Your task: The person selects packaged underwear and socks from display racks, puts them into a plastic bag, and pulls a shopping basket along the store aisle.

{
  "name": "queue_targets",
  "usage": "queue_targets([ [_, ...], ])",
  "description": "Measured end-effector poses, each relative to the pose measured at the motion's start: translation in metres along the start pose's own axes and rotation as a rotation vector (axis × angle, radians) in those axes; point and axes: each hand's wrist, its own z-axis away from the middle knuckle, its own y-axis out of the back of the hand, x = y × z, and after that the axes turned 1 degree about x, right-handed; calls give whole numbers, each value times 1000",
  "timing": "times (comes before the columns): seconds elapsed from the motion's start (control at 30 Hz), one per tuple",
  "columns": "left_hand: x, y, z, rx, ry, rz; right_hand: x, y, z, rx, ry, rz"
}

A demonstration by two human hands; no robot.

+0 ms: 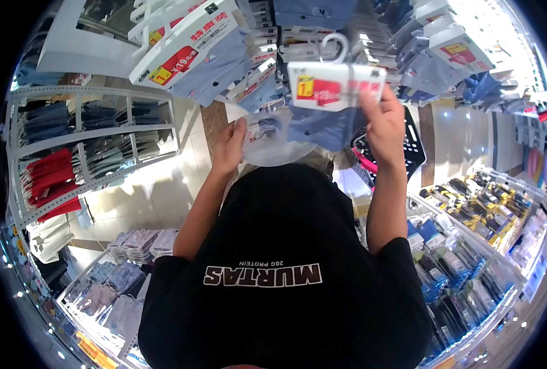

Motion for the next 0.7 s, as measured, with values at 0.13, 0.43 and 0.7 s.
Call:
queue_targets([
  [0.13, 10, 0, 3, -2, 6, 2, -11, -9, -26, 193, 129, -334],
  [0.43, 41, -6, 15, -88, 54, 84, -50, -34, -91, 58, 384, -342],
  [0.7, 19, -14, 14, -53, -5, 68, -49, -48, -142, 128, 342, -25],
])
